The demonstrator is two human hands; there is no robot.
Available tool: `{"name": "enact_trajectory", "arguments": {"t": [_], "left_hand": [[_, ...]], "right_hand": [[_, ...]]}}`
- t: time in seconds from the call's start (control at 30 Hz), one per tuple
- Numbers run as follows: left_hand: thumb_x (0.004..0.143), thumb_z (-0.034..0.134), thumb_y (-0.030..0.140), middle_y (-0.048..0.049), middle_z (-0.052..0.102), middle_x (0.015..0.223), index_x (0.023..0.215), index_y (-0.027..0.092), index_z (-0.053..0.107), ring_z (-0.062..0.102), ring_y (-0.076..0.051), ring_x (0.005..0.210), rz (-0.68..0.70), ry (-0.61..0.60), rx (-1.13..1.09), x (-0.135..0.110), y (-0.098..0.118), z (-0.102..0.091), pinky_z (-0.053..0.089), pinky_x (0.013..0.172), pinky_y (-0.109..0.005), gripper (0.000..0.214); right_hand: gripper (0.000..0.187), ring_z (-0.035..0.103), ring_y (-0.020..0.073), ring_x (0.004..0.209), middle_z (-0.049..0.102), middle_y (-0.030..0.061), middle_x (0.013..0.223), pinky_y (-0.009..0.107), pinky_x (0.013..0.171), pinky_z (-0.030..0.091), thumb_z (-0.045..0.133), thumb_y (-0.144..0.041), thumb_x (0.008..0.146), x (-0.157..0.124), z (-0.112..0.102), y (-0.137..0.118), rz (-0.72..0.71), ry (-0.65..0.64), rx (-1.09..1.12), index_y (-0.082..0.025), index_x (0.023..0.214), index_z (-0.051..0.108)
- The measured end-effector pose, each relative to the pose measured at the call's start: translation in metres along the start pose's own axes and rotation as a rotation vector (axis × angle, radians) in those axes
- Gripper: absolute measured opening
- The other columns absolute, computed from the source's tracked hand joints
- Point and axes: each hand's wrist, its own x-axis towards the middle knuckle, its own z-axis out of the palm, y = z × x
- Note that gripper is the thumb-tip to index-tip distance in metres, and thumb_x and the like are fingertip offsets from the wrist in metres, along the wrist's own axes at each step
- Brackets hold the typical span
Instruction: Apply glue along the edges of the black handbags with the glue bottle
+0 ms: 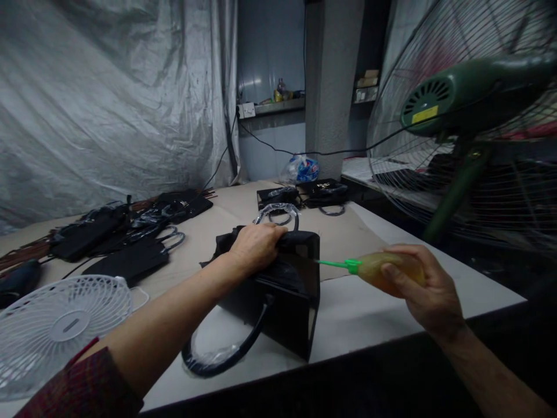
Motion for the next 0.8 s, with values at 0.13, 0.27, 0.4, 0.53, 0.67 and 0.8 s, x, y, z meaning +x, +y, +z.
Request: {"name": "enact_trajectory", "arguments": {"t": [0.13, 0.27, 0.4, 0.53, 0.67, 0.8], "left_hand": [[0.09, 0.053, 0.017, -0.0126, 0.079, 0.112, 0.118, 0.022, 0.074, 0.075, -0.034, 0.105, 0.007, -0.008, 0.039, 0.02, 0.008, 0.002, 0.06, 0.088, -0.045, 0.035], [0.089, 0.053, 0.017, -0.0112, 0.08, 0.109, 0.113, 0.022, 0.075, 0.076, -0.033, 0.102, -0.007, 0.006, 0.065, 0.035, 0.008, 0.01, 0.06, 0.087, -0.043, 0.033], [0.089, 0.053, 0.017, -0.0104, 0.08, 0.109, 0.113, 0.023, 0.074, 0.076, -0.031, 0.1, 0.006, 0.02, 0.081, 0.046, 0.005, 0.019, 0.06, 0.085, -0.041, 0.032], [0.09, 0.052, 0.018, -0.0097, 0.08, 0.108, 0.11, 0.023, 0.074, 0.076, -0.03, 0.1, 0.024, 0.028, 0.086, 0.053, 0.004, 0.023, 0.059, 0.086, -0.039, 0.03], [0.091, 0.052, 0.019, -0.0097, 0.08, 0.11, 0.113, 0.024, 0.073, 0.076, -0.029, 0.1, 0.028, 0.023, 0.085, 0.053, 0.003, 0.024, 0.059, 0.086, -0.039, 0.031], [0.092, 0.053, 0.019, -0.0095, 0.079, 0.109, 0.113, 0.024, 0.073, 0.075, -0.028, 0.101, 0.026, 0.016, 0.079, 0.053, 0.003, 0.024, 0.059, 0.088, -0.038, 0.03]], "right_hand": [[0.027, 0.065, 0.0229, 0.09, 0.071, 0.0018, 0.1, 0.033, 0.081, 0.059, 0.087, -0.047, 0.079, 0.025, 0.004, -0.005, -0.484, -0.077, -0.521, -0.032, 0.099, 0.078], [0.024, 0.067, 0.0245, 0.081, 0.07, 0.0033, 0.094, 0.038, 0.07, 0.057, 0.079, -0.046, 0.087, 0.049, 0.001, -0.01, -0.696, -0.2, -0.699, -0.031, 0.104, 0.071], [0.02, 0.067, 0.0238, 0.074, 0.069, 0.0035, 0.088, 0.037, 0.061, 0.055, 0.072, -0.045, 0.094, 0.066, 0.001, -0.014, -0.79, -0.255, -0.78, -0.029, 0.103, 0.066], [0.018, 0.064, 0.0216, 0.066, 0.067, 0.0025, 0.084, 0.034, 0.054, 0.052, 0.069, -0.045, 0.096, 0.077, 0.004, -0.014, -0.829, -0.296, -0.814, -0.028, 0.101, 0.063], [0.016, 0.064, 0.0209, 0.068, 0.067, 0.0031, 0.087, 0.034, 0.058, 0.054, 0.07, -0.041, 0.096, 0.083, 0.005, -0.015, -0.89, -0.312, -0.811, -0.028, 0.102, 0.063], [0.016, 0.062, 0.019, 0.066, 0.064, 0.0025, 0.087, 0.032, 0.057, 0.053, 0.071, -0.039, 0.095, 0.085, 0.005, -0.019, -0.904, -0.376, -0.811, -0.027, 0.104, 0.063]]}}
